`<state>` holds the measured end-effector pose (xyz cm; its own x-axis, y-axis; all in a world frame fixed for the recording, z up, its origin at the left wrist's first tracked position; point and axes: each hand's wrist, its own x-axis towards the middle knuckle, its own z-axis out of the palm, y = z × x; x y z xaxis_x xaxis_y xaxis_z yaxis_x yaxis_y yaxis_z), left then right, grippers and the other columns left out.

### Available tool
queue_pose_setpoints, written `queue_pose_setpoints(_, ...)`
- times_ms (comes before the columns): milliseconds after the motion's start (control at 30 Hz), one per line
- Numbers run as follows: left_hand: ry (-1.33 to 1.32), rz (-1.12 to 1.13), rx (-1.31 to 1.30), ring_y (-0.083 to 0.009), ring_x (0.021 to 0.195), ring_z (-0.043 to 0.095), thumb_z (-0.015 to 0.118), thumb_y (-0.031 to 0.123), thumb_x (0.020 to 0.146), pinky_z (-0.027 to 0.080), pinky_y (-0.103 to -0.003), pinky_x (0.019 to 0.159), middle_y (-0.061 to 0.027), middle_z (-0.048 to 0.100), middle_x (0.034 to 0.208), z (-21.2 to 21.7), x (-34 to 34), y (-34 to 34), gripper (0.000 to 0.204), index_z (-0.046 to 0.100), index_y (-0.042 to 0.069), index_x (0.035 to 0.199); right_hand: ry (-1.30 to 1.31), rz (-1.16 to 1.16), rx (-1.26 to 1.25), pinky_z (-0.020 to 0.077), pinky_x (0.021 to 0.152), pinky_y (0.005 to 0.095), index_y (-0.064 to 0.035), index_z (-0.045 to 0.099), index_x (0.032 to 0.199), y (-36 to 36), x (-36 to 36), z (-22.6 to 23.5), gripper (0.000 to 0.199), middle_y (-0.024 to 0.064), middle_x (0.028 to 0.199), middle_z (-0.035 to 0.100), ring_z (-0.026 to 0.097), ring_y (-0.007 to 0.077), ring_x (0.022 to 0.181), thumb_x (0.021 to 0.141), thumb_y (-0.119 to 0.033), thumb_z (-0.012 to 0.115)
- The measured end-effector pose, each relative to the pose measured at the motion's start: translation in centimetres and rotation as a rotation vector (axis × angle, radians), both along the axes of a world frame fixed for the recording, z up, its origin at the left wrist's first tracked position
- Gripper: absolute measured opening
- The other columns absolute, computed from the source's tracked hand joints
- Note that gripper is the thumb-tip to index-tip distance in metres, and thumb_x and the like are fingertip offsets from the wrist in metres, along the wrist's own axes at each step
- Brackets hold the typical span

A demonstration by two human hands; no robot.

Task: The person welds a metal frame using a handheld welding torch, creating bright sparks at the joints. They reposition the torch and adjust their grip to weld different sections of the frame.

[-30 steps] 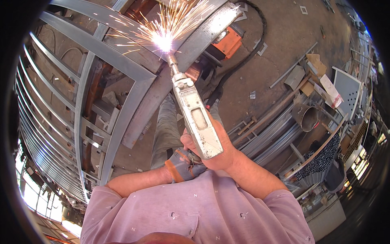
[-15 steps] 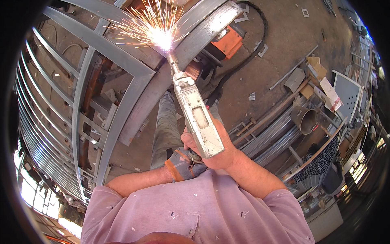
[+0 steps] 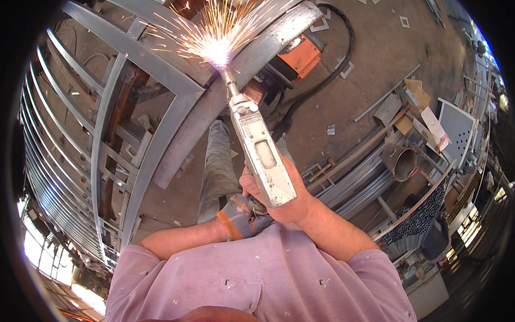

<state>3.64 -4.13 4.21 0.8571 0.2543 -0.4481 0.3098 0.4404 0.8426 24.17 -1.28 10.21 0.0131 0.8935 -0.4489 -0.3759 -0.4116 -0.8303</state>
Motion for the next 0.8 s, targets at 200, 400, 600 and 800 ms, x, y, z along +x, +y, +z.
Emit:
queue_pose_setpoints(200, -0.018, -0.039, 0.091, -0.0318, 0.101, 0.081, 0.066, 0.036, 0.112, 0.065, -0.043, 0.087, -0.0074, 0.084, 0.114, 0.0, 0.0, -0.3, 0.027, 0.080, 0.018, 0.126, 0.005, 0.008, 0.023, 0.0613, 0.077, 0.0350, 0.0043, 0.060, 0.143, 0.0, 0.2, 0.1, 0.036, 0.0086, 0.103, 0.069, 0.070, 0.0168, 0.086, 0.110, -0.001, 0.072)
queue_pose_setpoints(400, -0.008, -0.217, 0.332, -0.0305, 0.107, 0.080, 0.060, 0.038, 0.114, 0.065, -0.042, 0.090, -0.0054, 0.083, 0.122, 0.9, -0.1, 0.8, 0.030, 0.078, 0.021, 0.131, -0.057, 0.068, -0.054, 0.0567, 0.078, 0.0342, -0.0020, 0.058, 0.135, 0.4, 0.3, 0.8, 0.054, 0.0059, 0.098, 0.065, 0.068, 0.0165, 0.084, 0.114, -0.050, 0.072)
queue_pose_setpoints(600, 0.124, -0.588, 0.112, -0.0256, 0.133, 0.066, 0.052, 0.025, 0.119, 0.055, -0.040, 0.114, -0.0086, 0.068, 0.148, 2.8, 1.9, 3.7, 0.035, 0.064, 0.015, 0.151, 0.008, 0.034, 0.007, 0.0614, 0.079, 0.0328, 0.0026, 0.061, 0.135, -0.7, 0.5, 0.1, 0.026, 0.0069, 0.106, 0.068, 0.069, 0.0147, 0.090, 0.111, -0.001, 0.071)
queue_pose_setpoints(800, 0.211, -0.514, -0.254, -0.0236, 0.155, 0.056, 0.033, 0.026, 0.128, 0.045, -0.039, 0.134, -0.0099, 0.055, 0.170, 1.7, 1.5, 2.0, 0.046, 0.049, 0.009, 0.167, 0.040, 0.055, 0.011, 0.0611, 0.082, 0.0337, 0.0020, 0.059, 0.135, -1.0, 0.6, -0.2, 0.027, 0.0068, 0.106, 0.066, 0.068, 0.0154, 0.092, 0.111, -0.001, 0.071)
